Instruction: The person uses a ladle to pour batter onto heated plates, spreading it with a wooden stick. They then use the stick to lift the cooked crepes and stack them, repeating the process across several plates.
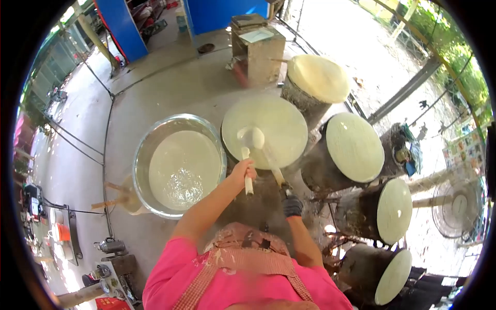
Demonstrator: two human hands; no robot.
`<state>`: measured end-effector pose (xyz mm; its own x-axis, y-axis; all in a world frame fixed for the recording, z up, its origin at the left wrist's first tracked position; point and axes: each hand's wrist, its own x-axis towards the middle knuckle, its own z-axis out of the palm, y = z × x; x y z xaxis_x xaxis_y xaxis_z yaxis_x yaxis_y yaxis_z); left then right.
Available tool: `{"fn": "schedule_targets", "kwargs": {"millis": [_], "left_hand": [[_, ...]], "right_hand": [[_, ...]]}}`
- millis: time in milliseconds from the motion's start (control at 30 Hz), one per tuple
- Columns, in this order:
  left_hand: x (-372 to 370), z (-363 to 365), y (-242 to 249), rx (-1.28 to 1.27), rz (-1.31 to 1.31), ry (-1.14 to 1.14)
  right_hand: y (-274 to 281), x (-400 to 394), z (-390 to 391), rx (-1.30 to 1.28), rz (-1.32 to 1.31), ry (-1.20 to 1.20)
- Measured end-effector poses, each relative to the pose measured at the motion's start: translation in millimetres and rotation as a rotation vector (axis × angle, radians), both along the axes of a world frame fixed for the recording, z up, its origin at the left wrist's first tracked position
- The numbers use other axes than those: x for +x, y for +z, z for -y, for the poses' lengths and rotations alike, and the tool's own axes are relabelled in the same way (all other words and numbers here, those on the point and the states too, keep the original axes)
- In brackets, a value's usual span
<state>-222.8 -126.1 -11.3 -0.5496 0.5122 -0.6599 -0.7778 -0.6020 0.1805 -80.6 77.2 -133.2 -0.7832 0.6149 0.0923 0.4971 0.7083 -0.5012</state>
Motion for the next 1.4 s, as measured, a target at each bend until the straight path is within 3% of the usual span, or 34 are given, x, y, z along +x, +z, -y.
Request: {"fn": "schedule_targets", "kwargs": {"millis": [33, 67, 133, 167, 233, 367, 467, 533, 600, 633, 667, 733, 767, 833, 933, 967, 1033, 1067, 1100, 1200, 1267, 1333, 1400], "left_hand": [[0, 5, -2, 0.144, 0.091, 0.002], [-4, 33, -3, 0.230, 0.171, -0.162], [42, 82, 22, -0.069, -0.272, -0.185], [59, 94, 30, -0.141, -0.218, -0.191], [72, 113, 21, -0.253, 0.026, -0.218], [58, 126, 8, 0.223, 0.425, -0.300], [75, 116, 22, 0.294, 0.352, -0.452], [88, 112, 10, 0.609, 0.555, -0.622], [112, 104, 21, 0.366, 0.488, -0.729], [121, 102, -1, 0.368, 0.185, -0.925], [131, 97, -10, 0.228, 0.121, -0.980], [154, 69, -17, 0.463, 0.138, -1.161], [188, 49, 7, 0.493, 0.215, -1.080], [214, 9, -16, 0.455, 0.445, -1.236], [281, -40, -2, 0.281, 0.647, -1.319], [300, -54, -4, 0.266, 0.689, -1.380], [330, -70, -17, 0.204, 0.795, -1.511], [343, -75, -15, 0.170, 0.807, -1.583], [355, -83, -12, 0.148, 0.816, -1.655], [390, -110, -9, 0.074, 0.867, -1.885], [410, -119, 2, 0.009, 0.875, -1.990], [422, -142, -7, -0.090, 0.909, -2.114], [429, -156, -15, -0.158, 0.912, -2.233]], "right_hand": [[-9, 3, 13, 0.069, 0.058, -0.010], [-17, 11, 23, 0.134, 0.123, -0.017], [-5, 39, 33, 0.368, 0.265, -0.019], [34, 43, 42, 0.166, 0.239, 0.006], [33, 63, 63, 0.326, -0.041, 0.200], [59, 91, 102, 0.109, -0.079, 0.069], [55, 133, 113, 0.059, -0.005, -0.031], [-33, 190, 118, 0.271, 0.171, -0.197], [39, 230, 120, -0.135, 0.100, -0.208], [47, 251, 119, -0.176, 0.102, -0.333], [52, 273, 118, -0.226, 0.088, -0.458], [89, 325, 126, -0.321, -0.350, -0.649], [98, 357, 131, -0.267, -0.335, -0.726], [109, 399, 138, -0.206, -0.291, -0.778], [83, 462, 157, -0.182, -0.197, -0.956], [96, 480, 171, -0.331, -0.074, -1.027], [81, 504, 207, -0.335, 0.041, -1.180], [77, 511, 226, -0.337, 0.111, -1.241], [84, 515, 248, -0.230, 0.000, -1.326], [74, 528, 305, -0.326, 0.060, -1.538], [62, 523, 341, -0.321, 0.070, -1.802], [92, 520, 365, -0.407, 0.100, -2.049], [45, 523, 411, -0.143, 0.071, -2.281]]}}
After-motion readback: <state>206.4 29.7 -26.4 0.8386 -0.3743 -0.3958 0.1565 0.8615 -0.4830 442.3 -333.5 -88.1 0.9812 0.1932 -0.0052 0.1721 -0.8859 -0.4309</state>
